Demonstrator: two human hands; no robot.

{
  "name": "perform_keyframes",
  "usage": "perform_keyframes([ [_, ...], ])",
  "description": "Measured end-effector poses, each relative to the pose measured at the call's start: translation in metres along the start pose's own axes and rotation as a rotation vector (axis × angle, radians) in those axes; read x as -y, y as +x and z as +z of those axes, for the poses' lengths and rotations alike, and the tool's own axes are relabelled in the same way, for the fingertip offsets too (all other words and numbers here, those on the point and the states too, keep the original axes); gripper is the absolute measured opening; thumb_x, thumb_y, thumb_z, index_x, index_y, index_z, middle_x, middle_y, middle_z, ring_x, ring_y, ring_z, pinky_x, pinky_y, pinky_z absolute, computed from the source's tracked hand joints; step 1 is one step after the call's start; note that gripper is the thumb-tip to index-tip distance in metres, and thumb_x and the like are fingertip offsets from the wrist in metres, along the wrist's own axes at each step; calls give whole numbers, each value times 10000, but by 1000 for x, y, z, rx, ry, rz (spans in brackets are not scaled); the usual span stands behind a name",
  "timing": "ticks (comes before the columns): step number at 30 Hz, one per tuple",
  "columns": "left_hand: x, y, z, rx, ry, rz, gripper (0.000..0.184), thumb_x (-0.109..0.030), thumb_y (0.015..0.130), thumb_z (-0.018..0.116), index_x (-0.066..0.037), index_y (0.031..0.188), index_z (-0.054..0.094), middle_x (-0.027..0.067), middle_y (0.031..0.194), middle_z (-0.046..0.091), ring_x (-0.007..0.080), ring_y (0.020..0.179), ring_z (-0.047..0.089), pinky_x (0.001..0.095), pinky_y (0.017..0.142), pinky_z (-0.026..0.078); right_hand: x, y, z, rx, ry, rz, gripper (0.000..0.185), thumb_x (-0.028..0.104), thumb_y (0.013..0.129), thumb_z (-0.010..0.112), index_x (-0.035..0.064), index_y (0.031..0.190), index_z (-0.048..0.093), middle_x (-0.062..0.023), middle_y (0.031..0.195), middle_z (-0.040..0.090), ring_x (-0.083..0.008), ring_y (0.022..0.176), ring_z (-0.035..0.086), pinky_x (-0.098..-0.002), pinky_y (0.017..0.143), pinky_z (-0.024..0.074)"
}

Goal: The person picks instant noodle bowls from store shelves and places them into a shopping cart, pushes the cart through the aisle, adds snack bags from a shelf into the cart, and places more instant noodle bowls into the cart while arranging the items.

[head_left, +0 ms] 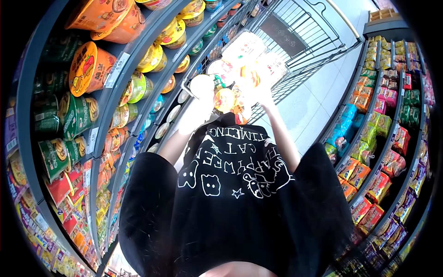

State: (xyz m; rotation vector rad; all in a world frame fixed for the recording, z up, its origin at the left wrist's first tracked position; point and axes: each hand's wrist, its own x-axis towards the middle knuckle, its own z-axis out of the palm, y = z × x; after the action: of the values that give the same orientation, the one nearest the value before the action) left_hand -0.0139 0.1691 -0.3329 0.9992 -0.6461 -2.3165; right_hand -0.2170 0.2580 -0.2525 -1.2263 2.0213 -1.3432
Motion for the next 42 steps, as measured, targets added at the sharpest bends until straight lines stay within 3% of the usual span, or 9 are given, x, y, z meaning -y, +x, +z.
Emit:
perform_keyframes([
  [3,15,26,-34,266,622,532,76,-72,815,480,1,818,461,75,702,495,190,652,484,297,580,410,5,-49,-5,-199,-40,120,828,211,542,733,27,1222,297,-187,1144,337,-317,1097,348,-388,934,301],
  [7,5,14,-16,513,993,134,57,-40,786,506,-8,820,474,65,689,501,169,665,482,274,608,399,-14,-82,-9,-295,114,240,862,193,539,730,0,1233,257,-191,1122,312,-310,1082,357,-376,930,310],
  [11,53,25,-13,575,1409,181,138,-135,730,591,-41,704,492,62,633,518,158,582,502,293,518,397,-15,-83,-12,-315,-33,265,884,186,542,723,-23,1239,222,-199,1136,296,-313,1093,338,-378,932,304],
  [18,64,25,-34,620,1184,-61,109,-89,734,588,-22,706,507,56,616,527,149,602,493,282,565,403,-26,-52,31,-144,-255,-102,576,202,623,682,34,1102,410,-171,1085,417,-319,998,414,-396,851,350],
  [26,33,-4,-38,590,1425,115,238,-159,717,600,-39,921,573,104,802,600,214,759,575,299,689,452,-16,-49,101,281,-378,68,790,304,661,626,11,1271,218,-284,1223,250,-401,1147,262,-454,942,247],
  [34,-87,-87,78,211,427,193,319,-163,734,592,-14,1012,542,107,899,591,197,829,566,294,747,448,-17,-61,98,391,-376,15,838,300,655,635,23,1291,165,-277,1254,212,-405,1162,241,-463,951,229],
  [35,-59,-28,-1,351,337,-171,380,-155,762,569,33,1083,486,123,980,559,175,904,536,297,801,432,-17,-61,96,390,-363,7,844,299,654,636,25,1293,158,-276,1257,207,-405,1164,238,-464,952,227],
  [37,-126,-43,61,370,953,261,327,-133,777,546,36,1053,504,136,992,554,153,920,526,293,805,427,-17,-60,90,380,-338,-6,856,298,653,638,28,1298,145,-274,1265,197,-406,1168,233,-466,954,223],
  [42,-257,-30,162,5,1314,1299,285,-61,717,566,-2,994,540,133,986,558,244,942,526,307,806,414,-26,-57,74,272,-312,14,884,312,659,633,23,1308,108,-269,1294,165,-402,1201,182,-448,982,186],
])
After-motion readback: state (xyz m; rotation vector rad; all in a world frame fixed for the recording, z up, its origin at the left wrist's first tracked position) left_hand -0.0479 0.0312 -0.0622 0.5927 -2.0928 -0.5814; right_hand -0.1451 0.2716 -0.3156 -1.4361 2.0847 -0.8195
